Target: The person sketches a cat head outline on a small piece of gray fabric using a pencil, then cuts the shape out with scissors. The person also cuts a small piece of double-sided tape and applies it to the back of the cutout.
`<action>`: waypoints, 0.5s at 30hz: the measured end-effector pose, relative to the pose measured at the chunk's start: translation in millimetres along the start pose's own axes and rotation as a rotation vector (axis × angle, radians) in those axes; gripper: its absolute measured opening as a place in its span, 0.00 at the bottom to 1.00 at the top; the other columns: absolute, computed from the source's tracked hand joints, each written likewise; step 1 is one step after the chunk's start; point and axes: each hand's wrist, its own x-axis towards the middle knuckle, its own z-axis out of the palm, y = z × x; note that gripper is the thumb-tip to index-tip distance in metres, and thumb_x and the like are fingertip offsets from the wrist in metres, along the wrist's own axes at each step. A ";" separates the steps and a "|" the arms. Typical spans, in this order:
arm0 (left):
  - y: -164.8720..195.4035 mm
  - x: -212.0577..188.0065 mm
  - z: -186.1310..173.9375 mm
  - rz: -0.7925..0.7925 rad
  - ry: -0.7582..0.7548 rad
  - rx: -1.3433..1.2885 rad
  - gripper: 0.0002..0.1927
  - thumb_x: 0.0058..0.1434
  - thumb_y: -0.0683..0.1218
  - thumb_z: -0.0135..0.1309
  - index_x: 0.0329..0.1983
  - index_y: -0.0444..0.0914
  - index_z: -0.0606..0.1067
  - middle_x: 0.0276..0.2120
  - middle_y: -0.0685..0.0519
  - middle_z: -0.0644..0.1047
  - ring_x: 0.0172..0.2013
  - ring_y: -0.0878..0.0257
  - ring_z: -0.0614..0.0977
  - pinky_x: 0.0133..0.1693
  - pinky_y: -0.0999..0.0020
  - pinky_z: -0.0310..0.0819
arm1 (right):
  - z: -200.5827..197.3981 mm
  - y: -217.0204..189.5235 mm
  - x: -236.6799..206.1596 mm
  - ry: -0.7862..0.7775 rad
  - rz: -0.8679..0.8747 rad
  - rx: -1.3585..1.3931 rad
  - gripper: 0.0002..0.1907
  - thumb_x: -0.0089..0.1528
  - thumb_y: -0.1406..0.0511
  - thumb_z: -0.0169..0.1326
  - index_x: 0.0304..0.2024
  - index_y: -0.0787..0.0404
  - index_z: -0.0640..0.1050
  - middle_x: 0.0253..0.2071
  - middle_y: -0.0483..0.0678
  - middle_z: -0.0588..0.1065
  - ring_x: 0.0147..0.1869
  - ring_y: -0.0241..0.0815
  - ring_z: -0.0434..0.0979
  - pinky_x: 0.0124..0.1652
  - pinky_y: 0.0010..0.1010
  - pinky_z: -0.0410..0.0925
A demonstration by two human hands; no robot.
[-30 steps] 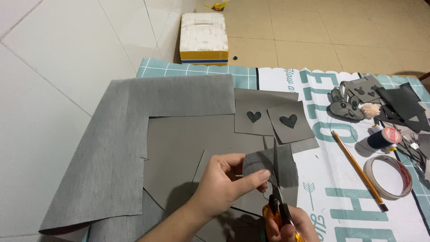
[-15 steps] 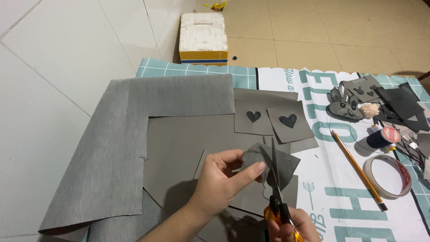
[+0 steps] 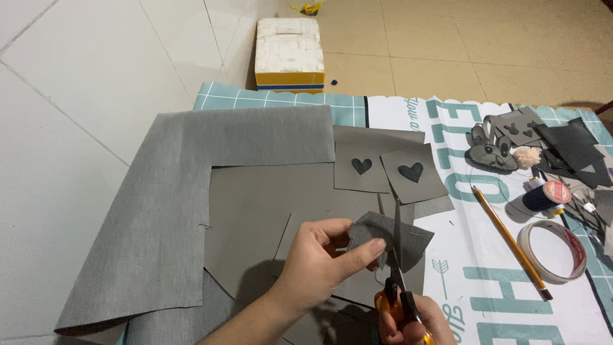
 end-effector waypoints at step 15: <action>5.0 -1.6 -1.0 -0.010 0.078 0.008 0.12 0.61 0.48 0.62 0.33 0.33 0.80 0.25 0.56 0.78 0.27 0.74 0.75 0.32 0.79 0.71 | -18.1 -2.7 5.5 -0.147 -0.101 -0.264 0.46 0.44 0.24 0.44 0.17 0.59 0.73 0.12 0.44 0.68 0.15 0.39 0.73 0.23 0.29 0.65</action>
